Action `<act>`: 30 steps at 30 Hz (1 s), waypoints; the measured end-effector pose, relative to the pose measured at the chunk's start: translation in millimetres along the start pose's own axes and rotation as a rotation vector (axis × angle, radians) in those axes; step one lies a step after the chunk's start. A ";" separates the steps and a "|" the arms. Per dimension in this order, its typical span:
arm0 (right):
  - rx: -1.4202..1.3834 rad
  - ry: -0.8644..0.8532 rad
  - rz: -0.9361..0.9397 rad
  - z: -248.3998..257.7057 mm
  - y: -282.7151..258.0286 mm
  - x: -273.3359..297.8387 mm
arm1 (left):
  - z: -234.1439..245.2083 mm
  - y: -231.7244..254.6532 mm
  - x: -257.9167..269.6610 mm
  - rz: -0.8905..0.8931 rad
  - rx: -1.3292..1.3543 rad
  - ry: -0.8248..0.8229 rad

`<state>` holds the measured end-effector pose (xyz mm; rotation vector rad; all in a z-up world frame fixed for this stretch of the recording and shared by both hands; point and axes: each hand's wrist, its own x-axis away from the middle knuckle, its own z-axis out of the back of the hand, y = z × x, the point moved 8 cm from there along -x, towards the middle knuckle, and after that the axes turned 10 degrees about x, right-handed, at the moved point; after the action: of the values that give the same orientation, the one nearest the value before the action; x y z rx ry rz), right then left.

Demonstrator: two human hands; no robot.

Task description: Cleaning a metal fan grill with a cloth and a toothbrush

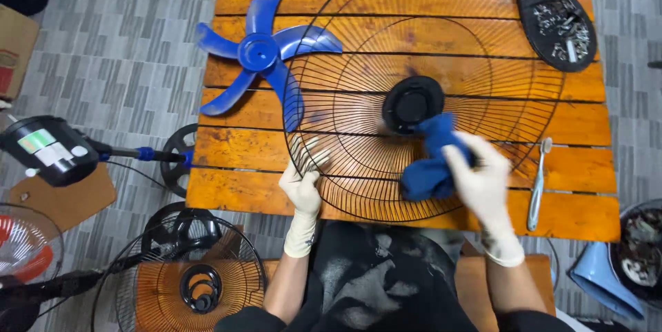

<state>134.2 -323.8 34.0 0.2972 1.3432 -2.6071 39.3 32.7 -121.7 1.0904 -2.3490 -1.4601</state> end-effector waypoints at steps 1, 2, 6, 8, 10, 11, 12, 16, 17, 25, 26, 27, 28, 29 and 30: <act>-0.005 -0.003 0.006 3.7 -1.3 -3.5 | -10.3 19.6 -1.5 -0.007 -0.002 0.003; 0.024 0.122 0.032 18.0 -3.9 -6.3 | -23.9 41.1 -2.4 -0.045 -0.176 -0.025; 0.041 0.383 0.155 48.9 -48.2 -26.4 | -61.9 89.4 -5.7 -0.146 -0.343 -0.114; 0.061 0.369 0.231 38.7 -80.4 -39.2 | -64.2 94.0 -3.9 -0.161 -0.374 -0.126; 0.083 0.354 0.303 23.4 -113.4 -48.6 | -64.1 90.5 -1.5 -0.172 -0.406 -0.140; 0.067 0.339 0.390 12.2 -134.1 -51.7 | -61.4 90.8 -0.7 -0.246 -0.305 -0.126; 0.051 0.323 0.477 0.8 -154.7 -54.5 | -57.9 90.7 0.2 -0.320 -0.203 -0.111; 0.141 0.261 0.503 -63.7 -127.6 -33.6 | -59.5 102.8 8.3 -0.383 -0.251 -0.131; 0.235 0.303 0.496 -67.1 -122.3 -25.5 | -49.2 96.2 12.6 -0.420 -0.320 -0.138; 0.228 0.331 0.474 -49.6 -123.5 -24.2 | -49.5 99.4 10.9 -0.443 -0.274 -0.154; 0.237 0.327 0.536 -53.0 -133.2 -27.8 | -53.3 102.6 12.1 -0.456 -0.285 -0.160; 0.243 0.329 0.599 -57.1 -143.2 -33.1 | -57.7 105.2 10.3 -0.473 -0.293 -0.169; 0.245 0.336 0.597 -58.9 -146.4 -34.3 | -56.7 108.0 8.1 -0.474 -0.291 -0.175; 0.262 0.344 0.607 -61.2 -150.7 -33.6 | -54.6 113.0 9.1 -0.498 -0.331 -0.165; 0.280 0.352 0.617 -63.9 -155.0 -33.1 | -52.4 118.0 9.9 -0.521 -0.372 -0.156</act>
<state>131.1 -180.6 127.2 1.0652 0.7764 -2.2509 -0.3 19.0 0.8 1.5929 -1.8322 -2.1145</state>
